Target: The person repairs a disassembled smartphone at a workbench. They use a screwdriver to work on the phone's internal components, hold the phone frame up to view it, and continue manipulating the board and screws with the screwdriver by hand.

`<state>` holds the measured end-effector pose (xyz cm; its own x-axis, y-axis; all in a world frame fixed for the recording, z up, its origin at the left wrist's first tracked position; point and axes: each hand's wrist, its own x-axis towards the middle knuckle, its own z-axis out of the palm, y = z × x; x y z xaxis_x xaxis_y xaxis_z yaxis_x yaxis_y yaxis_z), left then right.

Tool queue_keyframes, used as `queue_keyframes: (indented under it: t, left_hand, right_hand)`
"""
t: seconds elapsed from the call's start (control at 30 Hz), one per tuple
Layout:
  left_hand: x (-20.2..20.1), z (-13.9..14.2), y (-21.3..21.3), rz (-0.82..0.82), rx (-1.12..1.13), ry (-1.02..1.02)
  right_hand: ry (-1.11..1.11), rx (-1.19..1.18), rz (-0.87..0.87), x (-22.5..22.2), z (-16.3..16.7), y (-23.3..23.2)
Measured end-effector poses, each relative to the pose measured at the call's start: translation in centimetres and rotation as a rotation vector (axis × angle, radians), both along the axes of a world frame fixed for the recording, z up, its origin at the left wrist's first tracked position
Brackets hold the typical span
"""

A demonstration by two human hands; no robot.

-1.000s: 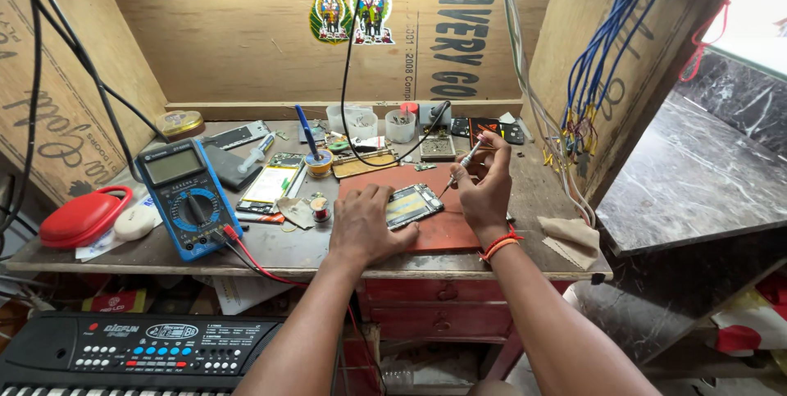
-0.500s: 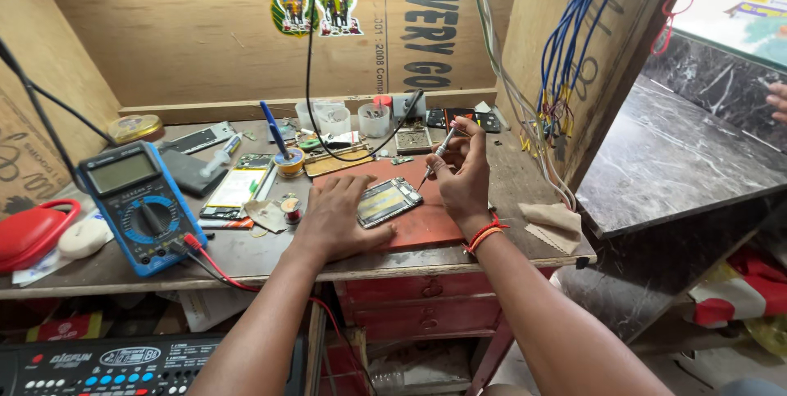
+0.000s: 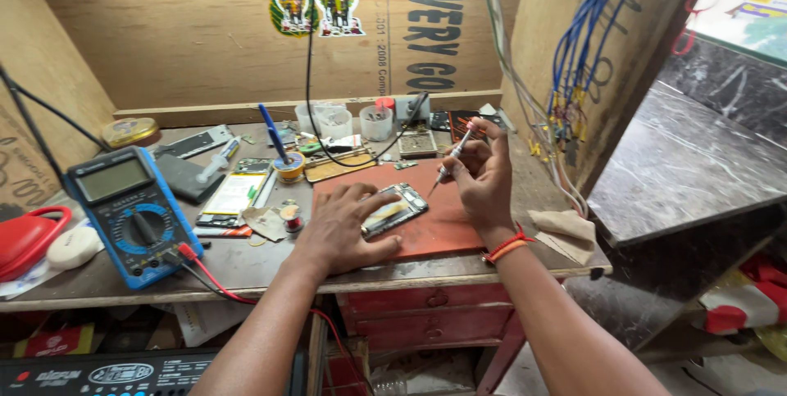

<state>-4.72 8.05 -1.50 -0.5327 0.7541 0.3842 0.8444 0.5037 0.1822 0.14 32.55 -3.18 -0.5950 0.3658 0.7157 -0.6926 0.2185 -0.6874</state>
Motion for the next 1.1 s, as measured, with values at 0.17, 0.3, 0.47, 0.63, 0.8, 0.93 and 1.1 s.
queue_keyframes:
  t: [0.17,0.3,0.47,0.63,0.8,0.93,1.1]
  left_hand:
    - [-0.7,-0.4,0.3,-0.011,-0.010,0.027]
    - [-1.3,-0.4,0.6,-0.014,-0.003,0.007]
    - [-1.7,-0.7,0.5,-0.006,0.010,0.004]
    - [-2.2,-1.0,0.2,-0.001,0.033,0.003]
    - [-2.5,-1.2,0.1,0.002,0.027,-0.002]
    - [-2.6,-1.4,0.1,0.002,0.027,-0.014]
    - [-2.8,-1.4,-0.2,-0.004,0.040,0.001]
  right_hand:
    - [-0.049,0.185,-0.027,-0.2,-0.1,-0.6]
    - [-0.055,0.228,-0.044,-0.5,0.2,-0.6]
    - [-0.061,0.249,-0.038,-1.2,0.0,-0.7]
    - [-0.073,0.261,-0.039,-1.6,-0.5,-0.9]
    - [-0.064,0.281,-0.035,-1.8,-0.7,-1.1]
    - [-0.062,0.289,-0.036,-1.5,-0.6,-1.4]
    - [0.015,0.417,-0.093,-1.1,-0.1,-1.9]
